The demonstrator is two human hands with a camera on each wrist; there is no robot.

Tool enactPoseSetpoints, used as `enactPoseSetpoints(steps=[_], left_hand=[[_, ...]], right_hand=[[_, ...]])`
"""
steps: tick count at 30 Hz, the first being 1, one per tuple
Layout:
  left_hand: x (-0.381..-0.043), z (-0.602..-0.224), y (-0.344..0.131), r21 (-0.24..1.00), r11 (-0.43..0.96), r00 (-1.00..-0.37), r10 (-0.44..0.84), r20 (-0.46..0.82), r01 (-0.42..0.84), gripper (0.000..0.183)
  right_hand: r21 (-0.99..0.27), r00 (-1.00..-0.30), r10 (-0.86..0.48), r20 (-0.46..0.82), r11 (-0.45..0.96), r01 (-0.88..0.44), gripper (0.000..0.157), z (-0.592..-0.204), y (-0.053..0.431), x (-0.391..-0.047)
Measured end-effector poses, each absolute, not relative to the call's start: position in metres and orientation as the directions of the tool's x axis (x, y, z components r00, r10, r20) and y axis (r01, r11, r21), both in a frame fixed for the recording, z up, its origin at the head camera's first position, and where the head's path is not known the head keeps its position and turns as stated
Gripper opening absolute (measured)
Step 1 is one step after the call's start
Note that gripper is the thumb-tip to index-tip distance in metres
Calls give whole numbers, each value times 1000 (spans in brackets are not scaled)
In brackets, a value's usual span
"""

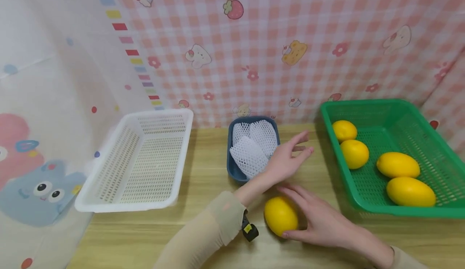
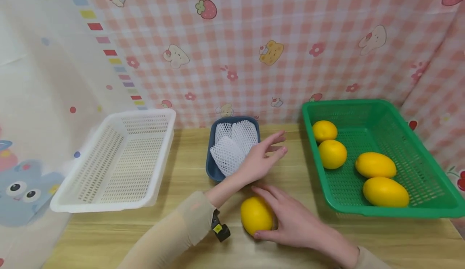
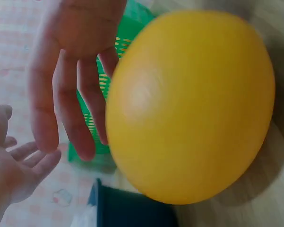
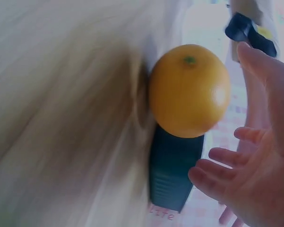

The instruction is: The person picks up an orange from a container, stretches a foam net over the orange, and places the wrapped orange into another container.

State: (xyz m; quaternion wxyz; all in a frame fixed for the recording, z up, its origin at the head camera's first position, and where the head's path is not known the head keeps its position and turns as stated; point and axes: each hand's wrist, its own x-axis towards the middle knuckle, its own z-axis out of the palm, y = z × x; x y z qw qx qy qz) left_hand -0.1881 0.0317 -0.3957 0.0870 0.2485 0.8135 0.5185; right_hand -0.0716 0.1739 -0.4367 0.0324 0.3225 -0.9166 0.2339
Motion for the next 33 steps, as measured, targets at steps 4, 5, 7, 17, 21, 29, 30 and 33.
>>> enactPoseSetpoints(steps=[4,5,7,17,21,29,30,33], left_hand=[[-178,-387,4,850,330,-851,472,229,411,57],[-176,-386,-3,836,337,-849,465,251,432,56],[-172,-384,-16,811,357,-848,445,288,463,55],[-151,-396,-63,730,501,-885,282,370,465,54],[-146,-401,-79,749,497,-898,206,390,439,53],[-141,-414,-107,813,473,-937,87,339,339,53],[-141,-416,-110,822,466,-941,76,330,327,53],[-140,-422,-118,842,451,-950,41,310,295,53]], right_hand=[[-411,-796,-560,231,685,-601,95,-433,170,-73],[-419,-800,-555,230,685,-596,95,-431,169,-74],[-437,-808,-544,225,685,-583,94,-429,167,-77],[-544,-840,-501,210,654,-526,77,-421,154,-94],[-563,-839,-495,227,636,-528,72,-419,151,-103],[-576,-857,-478,193,651,-494,68,-411,143,-123],[-575,-856,-480,193,652,-495,68,-411,142,-125],[-560,-845,-492,208,648,-515,66,-411,138,-134]])
